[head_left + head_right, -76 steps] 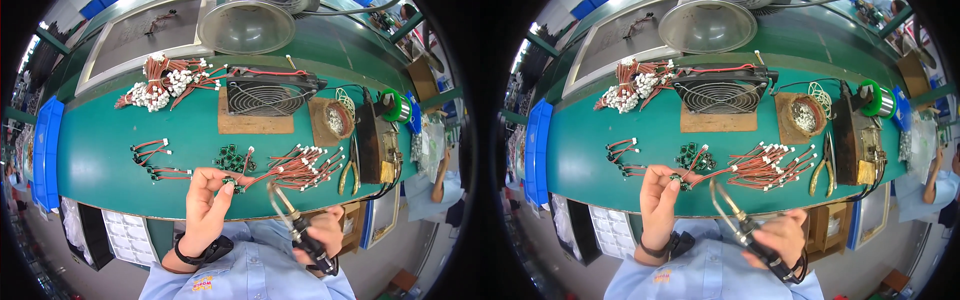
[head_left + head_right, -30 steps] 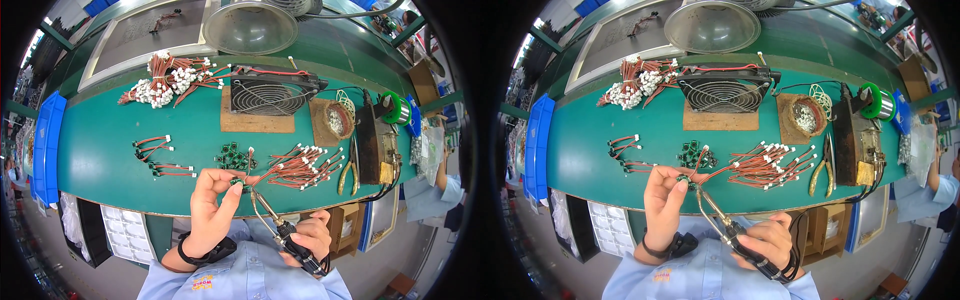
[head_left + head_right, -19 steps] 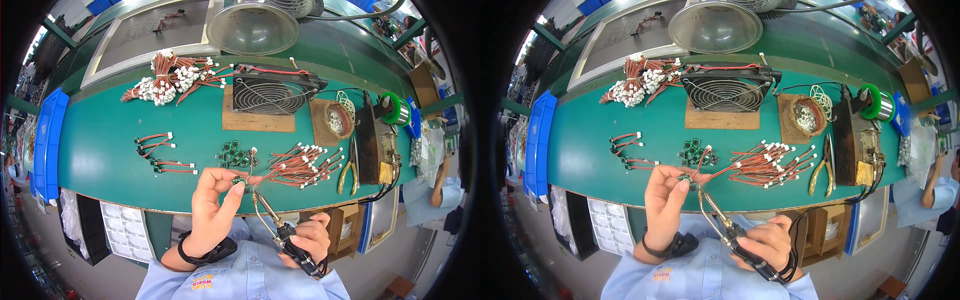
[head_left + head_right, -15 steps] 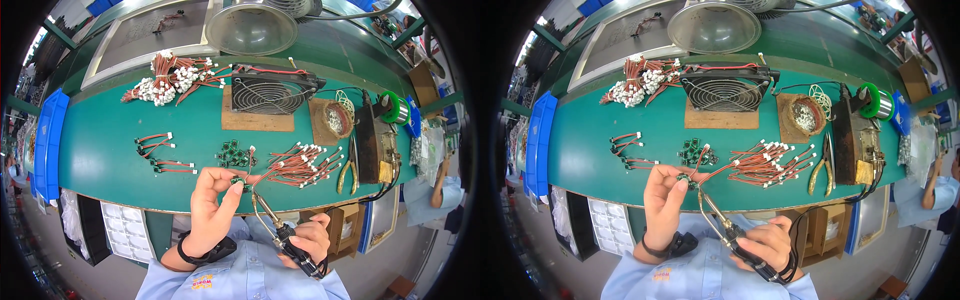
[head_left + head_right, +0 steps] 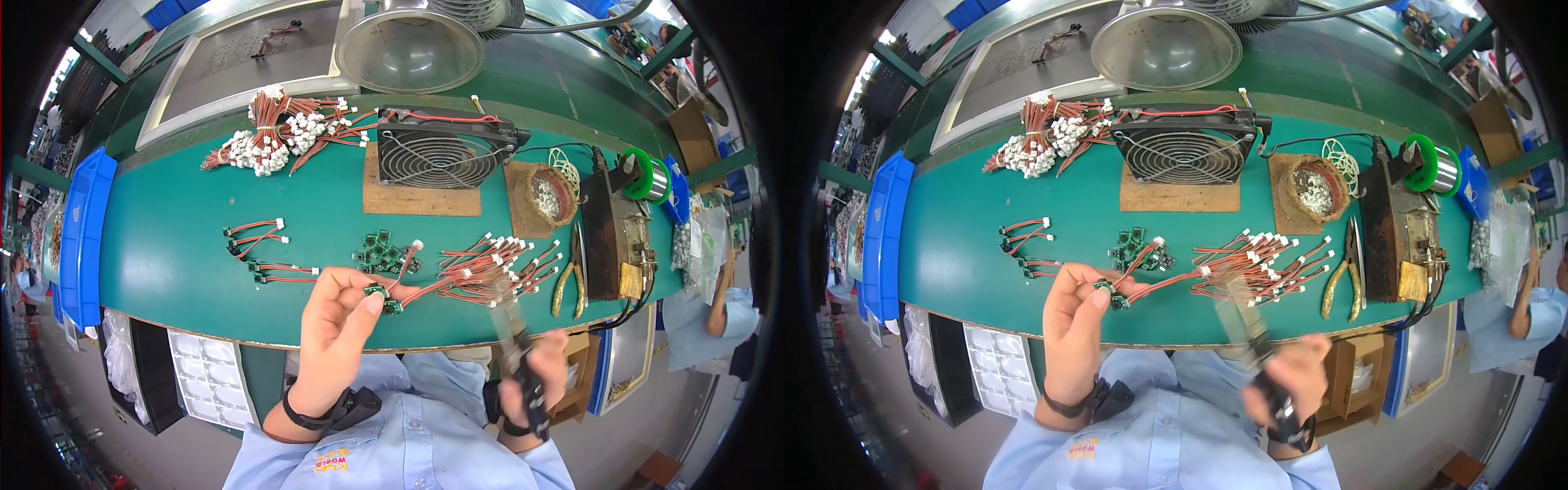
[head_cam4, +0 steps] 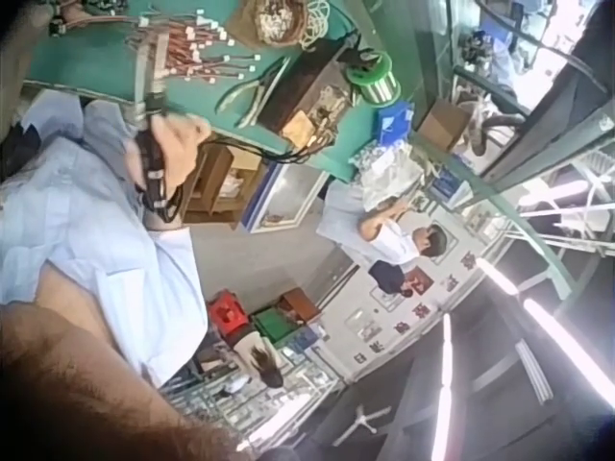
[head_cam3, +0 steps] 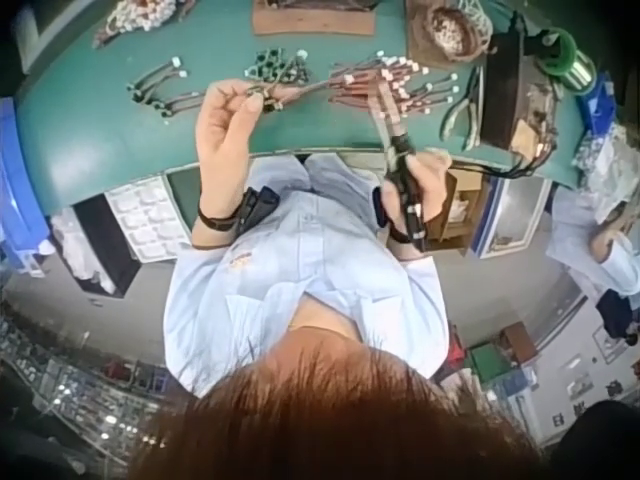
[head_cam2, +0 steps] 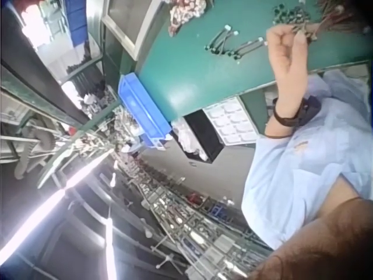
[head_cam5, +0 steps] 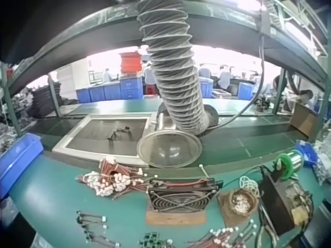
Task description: The person joins wires to circuit boards using a soldering iron and then trims the excess wire with pliers. They repeat this process for multiple components, placing each finished assembly onto the work surface.
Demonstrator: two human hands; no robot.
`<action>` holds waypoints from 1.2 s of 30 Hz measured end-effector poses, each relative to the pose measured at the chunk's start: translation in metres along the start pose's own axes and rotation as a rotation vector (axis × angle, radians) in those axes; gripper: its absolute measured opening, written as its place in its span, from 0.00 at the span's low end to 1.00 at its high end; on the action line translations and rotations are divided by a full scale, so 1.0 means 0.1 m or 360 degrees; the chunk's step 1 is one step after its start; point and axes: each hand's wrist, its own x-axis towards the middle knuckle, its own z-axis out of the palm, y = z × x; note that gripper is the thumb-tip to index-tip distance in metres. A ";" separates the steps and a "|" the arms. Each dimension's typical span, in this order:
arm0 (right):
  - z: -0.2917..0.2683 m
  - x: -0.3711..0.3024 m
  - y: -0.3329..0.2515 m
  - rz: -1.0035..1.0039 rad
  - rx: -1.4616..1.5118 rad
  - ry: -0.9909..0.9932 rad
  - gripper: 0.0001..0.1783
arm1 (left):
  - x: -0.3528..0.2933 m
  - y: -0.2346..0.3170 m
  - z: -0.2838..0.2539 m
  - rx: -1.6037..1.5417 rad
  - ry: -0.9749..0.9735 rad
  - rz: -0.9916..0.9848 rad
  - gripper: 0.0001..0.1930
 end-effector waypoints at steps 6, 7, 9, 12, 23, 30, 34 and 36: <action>0.08 0.22 0.46 0.0413 -0.0734 0.0292 0.22 | 0.00 0.04 -0.02 -0.0383 -0.0076 -0.0190 0.06; 0.08 0.22 0.46 0.0498 -0.0641 0.0310 0.22 | -0.01 0.03 -0.03 -0.0381 -0.0072 -0.0187 0.06; 0.08 0.24 0.45 0.0669 -0.0458 0.0345 0.23 | -0.02 0.03 -0.03 -0.0378 -0.0065 -0.0186 0.06; 0.11 0.14 0.17 0.0407 -0.0131 0.0500 0.19 | 0.00 0.01 -0.05 -0.0364 -0.0063 -0.0166 0.06; 0.03 0.10 -0.22 -0.0115 0.0105 -0.0571 0.20 | 0.01 -0.07 -0.03 0.0005 0.0028 0.0059 0.07; 0.07 0.12 -0.22 -0.0083 0.0098 -0.0585 0.20 | 0.00 -0.06 -0.01 -0.0028 0.0010 0.0045 0.07; 0.06 0.11 -0.22 -0.0068 0.0098 -0.0591 0.20 | 0.00 -0.06 -0.01 0.0017 -0.0005 0.0034 0.07; 0.05 0.11 -0.22 -0.0066 0.0096 -0.0594 0.21 | 0.00 -0.07 -0.03 0.0018 -0.0026 0.0011 0.06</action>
